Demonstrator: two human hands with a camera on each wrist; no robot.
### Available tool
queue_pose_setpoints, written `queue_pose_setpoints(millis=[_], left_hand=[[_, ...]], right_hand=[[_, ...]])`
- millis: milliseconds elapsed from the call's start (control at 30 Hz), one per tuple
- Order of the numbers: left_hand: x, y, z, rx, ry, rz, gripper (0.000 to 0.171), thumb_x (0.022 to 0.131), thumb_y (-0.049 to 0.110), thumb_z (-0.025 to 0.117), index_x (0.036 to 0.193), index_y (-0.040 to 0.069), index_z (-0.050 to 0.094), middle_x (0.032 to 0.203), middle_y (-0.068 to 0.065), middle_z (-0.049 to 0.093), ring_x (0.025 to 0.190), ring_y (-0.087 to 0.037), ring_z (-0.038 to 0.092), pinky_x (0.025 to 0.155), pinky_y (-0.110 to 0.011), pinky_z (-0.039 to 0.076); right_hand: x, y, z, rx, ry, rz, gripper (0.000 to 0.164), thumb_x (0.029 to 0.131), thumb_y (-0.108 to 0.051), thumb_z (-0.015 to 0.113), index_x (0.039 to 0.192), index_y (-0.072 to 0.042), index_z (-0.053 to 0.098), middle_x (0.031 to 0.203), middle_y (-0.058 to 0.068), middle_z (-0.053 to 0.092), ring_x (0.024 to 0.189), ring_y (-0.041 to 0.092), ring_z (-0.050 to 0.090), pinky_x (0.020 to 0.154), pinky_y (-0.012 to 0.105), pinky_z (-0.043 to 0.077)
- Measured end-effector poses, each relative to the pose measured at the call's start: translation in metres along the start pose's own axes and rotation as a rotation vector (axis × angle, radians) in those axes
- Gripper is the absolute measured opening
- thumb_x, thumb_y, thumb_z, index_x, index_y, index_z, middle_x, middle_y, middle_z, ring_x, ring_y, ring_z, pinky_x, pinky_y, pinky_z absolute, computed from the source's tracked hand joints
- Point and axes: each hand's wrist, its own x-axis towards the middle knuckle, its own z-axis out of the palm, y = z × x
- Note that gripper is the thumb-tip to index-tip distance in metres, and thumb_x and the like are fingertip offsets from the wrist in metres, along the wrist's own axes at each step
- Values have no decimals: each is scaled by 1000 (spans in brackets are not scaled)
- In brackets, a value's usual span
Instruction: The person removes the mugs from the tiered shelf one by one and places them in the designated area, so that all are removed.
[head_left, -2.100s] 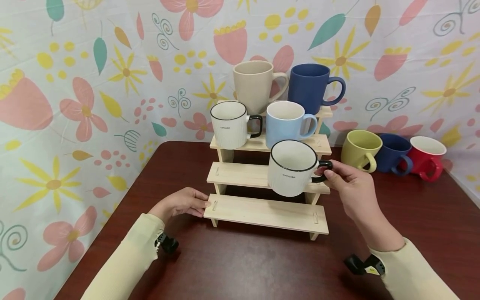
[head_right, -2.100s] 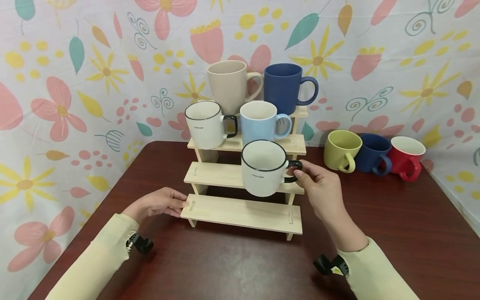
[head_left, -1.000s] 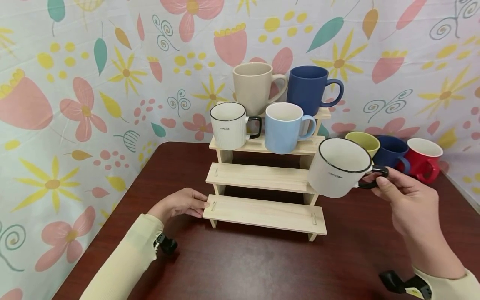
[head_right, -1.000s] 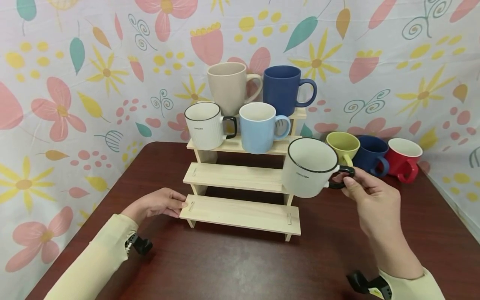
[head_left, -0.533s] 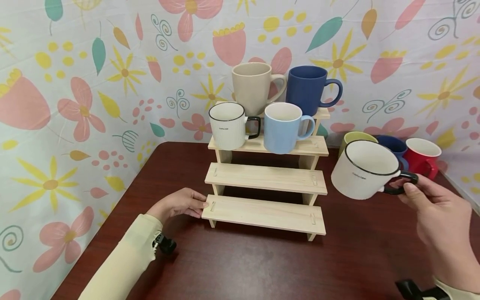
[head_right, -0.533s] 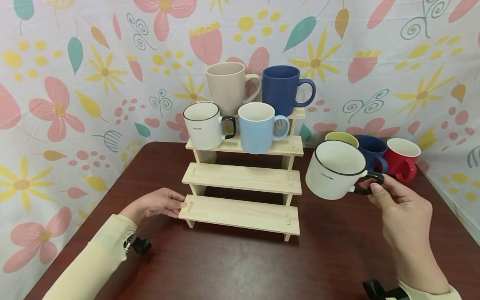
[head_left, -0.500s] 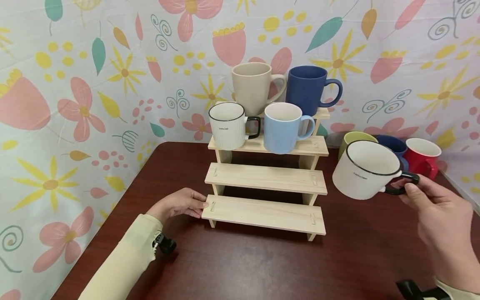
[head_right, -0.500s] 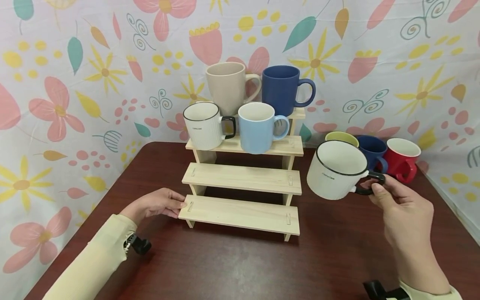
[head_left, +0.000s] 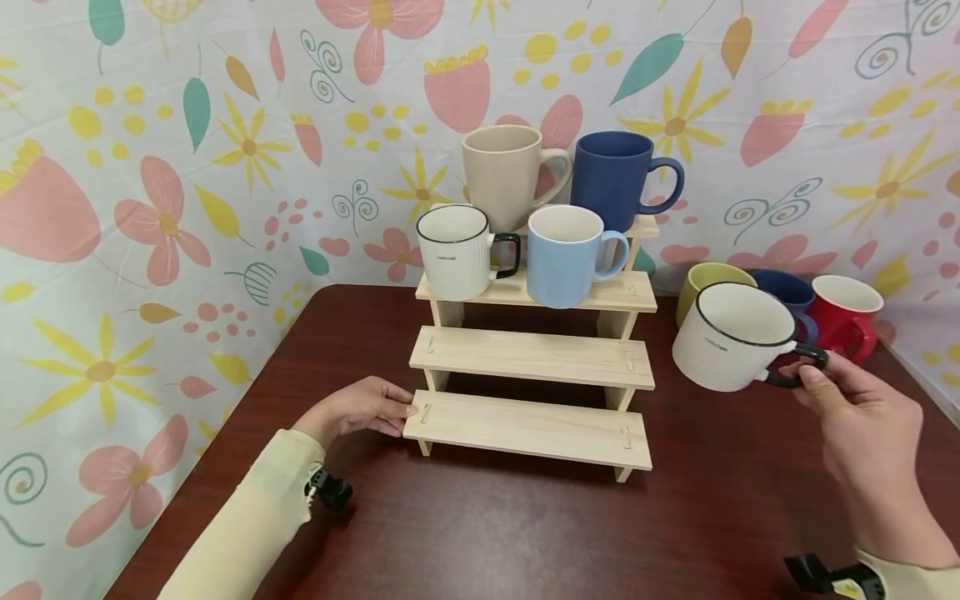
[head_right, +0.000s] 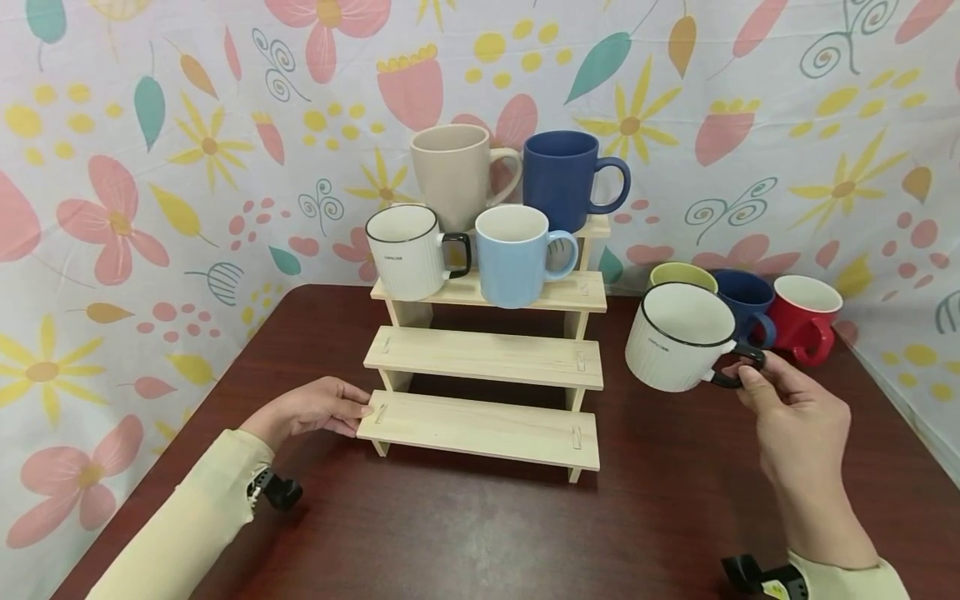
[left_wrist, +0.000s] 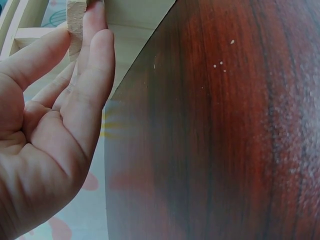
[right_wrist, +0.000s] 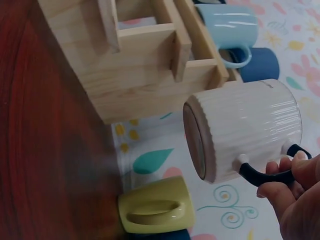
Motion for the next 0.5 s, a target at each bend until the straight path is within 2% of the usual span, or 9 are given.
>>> queue_pose_setpoints(millis=[167, 367, 500], left_hand=[[0, 1, 0, 6, 1, -1, 44, 100, 3, 58, 137, -21, 50, 80, 2, 70, 70, -6, 67, 71, -22, 60], [0, 0, -1, 10, -1, 4, 43, 100, 3, 59, 136, -20, 51, 81, 1, 71, 70, -6, 67, 72, -22, 61], [1, 0, -1, 13, -2, 4, 43, 101, 4, 59, 136, -20, 52, 81, 1, 71, 70, -6, 67, 72, -22, 61]], right_hand=[[3, 4, 4, -70, 10, 29, 29, 97, 3, 63, 96, -21, 78, 72, -17, 73, 66, -6, 67, 65, 2, 52], [6, 9, 1, -43, -75, 41, 29, 98, 0, 63, 101, -25, 79, 74, -18, 74, 67, -6, 68, 65, 2, 52], [10, 14, 2, -29, -102, 53, 30, 99, -1, 62, 100, -26, 79, 75, -18, 73, 68, -6, 68, 66, 3, 52]])
